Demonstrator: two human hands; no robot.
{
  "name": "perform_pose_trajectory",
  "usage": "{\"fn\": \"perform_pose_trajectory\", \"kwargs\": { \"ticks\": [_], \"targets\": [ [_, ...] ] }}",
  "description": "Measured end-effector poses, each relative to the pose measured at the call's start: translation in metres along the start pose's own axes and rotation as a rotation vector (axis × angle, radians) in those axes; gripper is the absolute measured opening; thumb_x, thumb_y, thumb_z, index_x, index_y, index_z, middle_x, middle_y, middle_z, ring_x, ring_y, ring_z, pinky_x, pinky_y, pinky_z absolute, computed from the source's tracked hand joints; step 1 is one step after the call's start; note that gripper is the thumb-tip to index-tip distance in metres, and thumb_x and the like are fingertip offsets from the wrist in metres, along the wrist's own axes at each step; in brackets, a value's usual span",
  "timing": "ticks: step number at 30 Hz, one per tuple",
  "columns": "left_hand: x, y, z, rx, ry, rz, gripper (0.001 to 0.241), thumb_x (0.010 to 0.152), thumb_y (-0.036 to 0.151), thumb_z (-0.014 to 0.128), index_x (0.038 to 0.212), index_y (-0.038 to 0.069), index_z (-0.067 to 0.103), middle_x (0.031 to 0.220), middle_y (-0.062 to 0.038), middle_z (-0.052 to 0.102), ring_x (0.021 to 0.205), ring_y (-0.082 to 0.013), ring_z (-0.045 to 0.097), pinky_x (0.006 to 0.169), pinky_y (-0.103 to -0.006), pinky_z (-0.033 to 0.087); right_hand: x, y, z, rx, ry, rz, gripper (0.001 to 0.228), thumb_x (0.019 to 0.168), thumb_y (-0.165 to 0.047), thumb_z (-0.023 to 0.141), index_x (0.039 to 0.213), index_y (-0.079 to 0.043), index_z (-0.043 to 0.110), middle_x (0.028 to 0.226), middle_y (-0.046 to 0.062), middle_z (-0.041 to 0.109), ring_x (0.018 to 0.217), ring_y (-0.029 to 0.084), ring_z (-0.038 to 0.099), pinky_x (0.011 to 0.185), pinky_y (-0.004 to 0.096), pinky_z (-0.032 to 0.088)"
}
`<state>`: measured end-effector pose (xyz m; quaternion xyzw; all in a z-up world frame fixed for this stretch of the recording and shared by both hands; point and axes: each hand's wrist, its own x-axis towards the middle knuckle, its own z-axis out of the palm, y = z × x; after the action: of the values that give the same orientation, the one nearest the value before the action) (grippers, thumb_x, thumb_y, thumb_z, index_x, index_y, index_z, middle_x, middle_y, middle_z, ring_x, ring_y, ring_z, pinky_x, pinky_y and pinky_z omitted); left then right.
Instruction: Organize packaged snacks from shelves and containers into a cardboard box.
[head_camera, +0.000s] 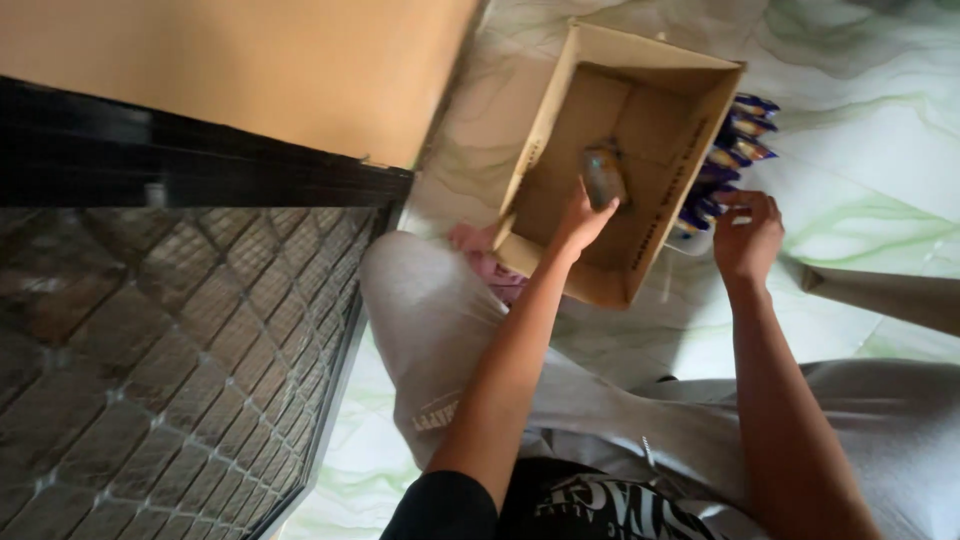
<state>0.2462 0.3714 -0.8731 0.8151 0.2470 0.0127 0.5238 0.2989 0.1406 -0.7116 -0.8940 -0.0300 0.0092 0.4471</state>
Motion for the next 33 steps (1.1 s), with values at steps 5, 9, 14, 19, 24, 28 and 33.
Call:
{"fn": "perform_pose_trajectory", "kwargs": {
  "ticks": [5, 9, 14, 19, 24, 28, 33],
  "targets": [
    [-0.066, 0.107, 0.010, 0.067, -0.024, 0.246, 0.089, 0.089, 0.038, 0.078, 0.158, 0.009, 0.029, 0.147, -0.029, 0.046, 0.138, -0.0458, 0.046, 0.115, -0.0524, 0.039, -0.011, -0.017, -0.011, -0.272, -0.032, -0.318, 0.040, 0.076, -0.014, 0.088, 0.112, -0.011, 0.073, 0.116, 0.010, 0.069, 0.102, 0.030, 0.061, 0.085, 0.046, 0.048],
    [-0.098, 0.104, 0.019, 0.193, -0.171, 0.348, 0.100, 0.087, 0.029, 0.076, 0.166, 0.008, 0.020, 0.145, -0.032, 0.042, 0.135, -0.0500, 0.043, 0.112, -0.0594, 0.036, -0.028, -0.036, -0.009, -0.452, -0.011, -0.403, 0.052, 0.065, -0.019, 0.095, 0.113, -0.016, 0.077, 0.117, 0.015, 0.063, 0.107, 0.035, 0.050, 0.087, 0.046, 0.046],
    [-0.085, 0.086, 0.019, 0.117, -0.164, 0.335, 0.100, 0.082, 0.037, 0.079, 0.158, 0.006, 0.023, 0.144, -0.031, 0.042, 0.131, -0.0477, 0.045, 0.109, -0.0561, 0.042, 0.026, 0.056, -0.016, -0.110, 0.055, -0.327, 0.022, 0.092, -0.007, 0.085, 0.109, -0.009, 0.072, 0.111, 0.006, 0.070, 0.100, 0.022, 0.062, 0.085, 0.039, 0.051],
    [-0.043, 0.048, 0.008, -0.204, -0.061, 0.242, 0.083, 0.090, 0.040, 0.079, 0.152, 0.003, 0.037, 0.142, -0.028, 0.048, 0.127, -0.0390, 0.050, 0.102, -0.0500, 0.046, 0.061, -0.067, -0.061, 0.216, 0.096, -0.180, 0.007, 0.107, -0.003, 0.070, 0.109, -0.001, 0.064, 0.101, 0.006, 0.070, 0.083, 0.009, 0.067, 0.072, 0.026, 0.056],
    [-0.005, -0.128, 0.057, -0.836, 0.196, -0.243, 0.064, 0.095, 0.030, 0.068, 0.151, 0.007, 0.047, 0.123, -0.017, 0.064, 0.104, -0.0207, 0.061, 0.092, -0.0368, 0.050, 0.041, -0.121, -0.002, -0.100, -0.060, -0.410, 0.018, 0.101, -0.005, 0.070, 0.119, -0.005, 0.068, 0.101, 0.017, 0.071, 0.082, 0.030, 0.070, 0.071, 0.043, 0.056],
    [-0.032, -0.084, 0.015, -0.689, 0.230, -0.485, 0.064, 0.090, 0.018, 0.067, 0.150, 0.009, 0.046, 0.131, -0.017, 0.062, 0.113, -0.0244, 0.061, 0.099, -0.0390, 0.050, 0.016, -0.130, 0.070, -0.243, -0.338, -0.313, 0.020, 0.099, -0.025, 0.072, 0.117, -0.016, 0.071, 0.110, 0.015, 0.075, 0.094, 0.040, 0.070, 0.077, 0.051, 0.056],
    [-0.065, 0.032, -0.048, -0.269, 0.237, -0.449, 0.067, 0.090, 0.019, 0.076, 0.149, 0.010, 0.045, 0.149, -0.023, 0.038, 0.136, -0.0370, 0.039, 0.111, -0.0455, 0.035, 0.024, -0.118, 0.106, -0.263, -0.320, -0.413, 0.028, 0.098, -0.021, 0.071, 0.125, -0.016, 0.070, 0.113, 0.018, 0.071, 0.097, 0.043, 0.067, 0.079, 0.054, 0.054]
  ]
}}
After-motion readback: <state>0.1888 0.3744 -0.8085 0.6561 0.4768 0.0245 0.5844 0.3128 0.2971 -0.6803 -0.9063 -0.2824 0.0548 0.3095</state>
